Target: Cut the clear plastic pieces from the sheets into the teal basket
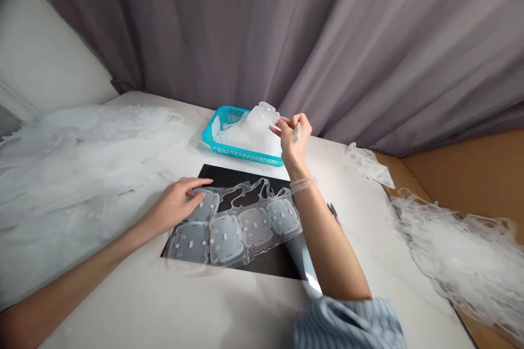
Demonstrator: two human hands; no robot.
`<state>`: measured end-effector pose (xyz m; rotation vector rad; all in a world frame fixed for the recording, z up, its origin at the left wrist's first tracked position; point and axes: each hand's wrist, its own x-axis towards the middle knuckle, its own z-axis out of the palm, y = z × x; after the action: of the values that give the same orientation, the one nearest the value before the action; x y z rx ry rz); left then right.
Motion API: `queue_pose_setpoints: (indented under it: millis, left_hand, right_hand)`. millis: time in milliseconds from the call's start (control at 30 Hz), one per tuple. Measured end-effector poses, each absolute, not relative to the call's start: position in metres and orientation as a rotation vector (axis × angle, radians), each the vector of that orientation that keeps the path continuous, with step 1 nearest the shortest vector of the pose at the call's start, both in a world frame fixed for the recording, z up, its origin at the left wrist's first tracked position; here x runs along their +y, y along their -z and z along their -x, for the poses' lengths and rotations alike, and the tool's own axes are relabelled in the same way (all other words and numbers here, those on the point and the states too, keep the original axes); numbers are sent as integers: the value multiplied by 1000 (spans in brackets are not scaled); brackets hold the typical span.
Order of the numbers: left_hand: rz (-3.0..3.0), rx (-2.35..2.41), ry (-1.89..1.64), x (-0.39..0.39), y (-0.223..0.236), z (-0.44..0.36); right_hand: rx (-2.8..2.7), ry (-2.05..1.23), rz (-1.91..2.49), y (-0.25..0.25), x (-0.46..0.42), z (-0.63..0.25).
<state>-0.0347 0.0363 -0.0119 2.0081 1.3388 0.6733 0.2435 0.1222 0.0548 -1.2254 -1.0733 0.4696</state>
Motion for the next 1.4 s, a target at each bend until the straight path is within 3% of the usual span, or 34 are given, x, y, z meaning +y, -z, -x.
queue_pose_setpoints:
  millis: [133,500,833,1133,1400]
  left_hand:
    - [-2131,1322,-687,39,19,35]
    - [-2077,1359,-639,44,22,34]
    - [-1658,1233,-688,37,-4,38]
    - [-1375,1247,-909,57,-44,44]
    - [-1292,1266,-533,49,-17,51]
  right_hand:
    - [-1150,-380,1373,-46,119,-266]
    - [-1537,-484,1961,4,-43,-305]
    - [-1518,-460,1815,0,-52,-292]
    - [-1199,-455,1488,-55,-24,-298]
    - [-1206,-920,1679,0,-44,-316]
